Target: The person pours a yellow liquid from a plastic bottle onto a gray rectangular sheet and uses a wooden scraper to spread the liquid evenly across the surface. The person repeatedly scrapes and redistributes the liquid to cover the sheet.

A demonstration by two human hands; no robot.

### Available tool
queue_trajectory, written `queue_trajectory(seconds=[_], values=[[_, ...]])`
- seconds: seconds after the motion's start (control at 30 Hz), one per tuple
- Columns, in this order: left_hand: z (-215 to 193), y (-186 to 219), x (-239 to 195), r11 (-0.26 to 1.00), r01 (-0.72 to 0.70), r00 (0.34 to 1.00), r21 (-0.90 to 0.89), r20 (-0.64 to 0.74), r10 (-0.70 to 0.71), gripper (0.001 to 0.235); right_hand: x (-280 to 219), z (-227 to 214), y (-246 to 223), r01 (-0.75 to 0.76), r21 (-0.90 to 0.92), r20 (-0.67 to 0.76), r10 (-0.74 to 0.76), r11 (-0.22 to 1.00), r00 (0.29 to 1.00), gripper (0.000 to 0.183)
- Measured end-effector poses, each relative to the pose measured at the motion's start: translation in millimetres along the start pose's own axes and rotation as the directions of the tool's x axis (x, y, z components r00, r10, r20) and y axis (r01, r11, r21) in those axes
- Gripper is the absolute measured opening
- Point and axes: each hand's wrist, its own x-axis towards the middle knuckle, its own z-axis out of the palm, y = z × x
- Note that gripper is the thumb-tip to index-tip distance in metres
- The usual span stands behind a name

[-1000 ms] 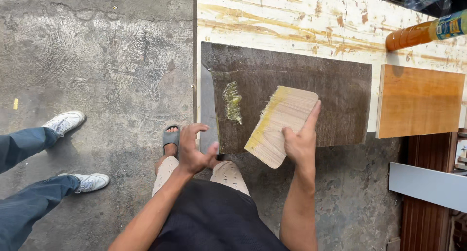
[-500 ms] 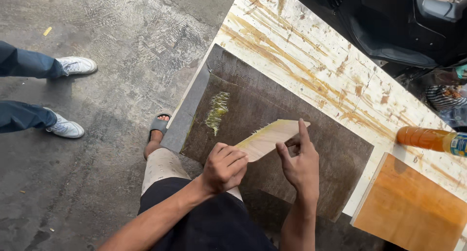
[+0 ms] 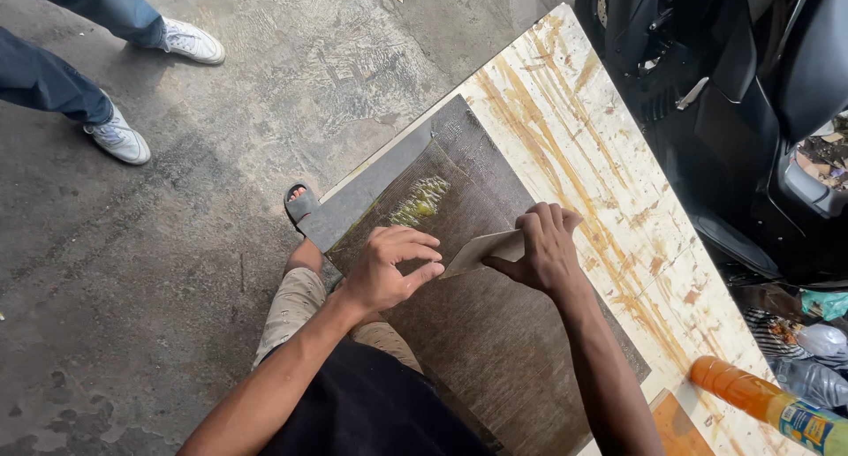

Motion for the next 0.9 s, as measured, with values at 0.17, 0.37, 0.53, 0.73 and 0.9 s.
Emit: queue_trajectory(seconds=[0.17,0.37,0.53,0.73,0.9], values=[[-59.6,-50.8,-2.6,0.964,0.232,0.973,0.127,-0.043,-0.228,0.06,32.0,30.5,50.1,0.046,-0.089,0.089,-0.038,0.995,0.995,0.072],[-68.5,-110.9,-21.9,0.867,0.42,0.899,0.267,-0.257,-0.356,0.034,60.2,76.5,78.8,0.056,-0.061,0.24,-0.039,0.997,0.97,0.081],[-62.3,-154.7,-37.5,0.907,0.338,0.93,0.25,-0.237,-0.281,0.027,105.7,77.4,60.9,0.072,-0.013,0.274,-0.066,0.997,0.96,0.083],[-58.1,-151.3,-36.7,0.868,0.378,0.91,0.322,-0.301,-0.284,0.027,155.6,97.8,61.8,0.123,-0.03,0.282,-0.11,0.992,0.953,0.086],[-52.3,-157.8,-41.3,0.824,0.45,0.883,0.345,-0.311,-0.352,0.03,205.0,98.3,52.9,0.146,-0.011,0.249,-0.139,0.989,0.959,0.082]])
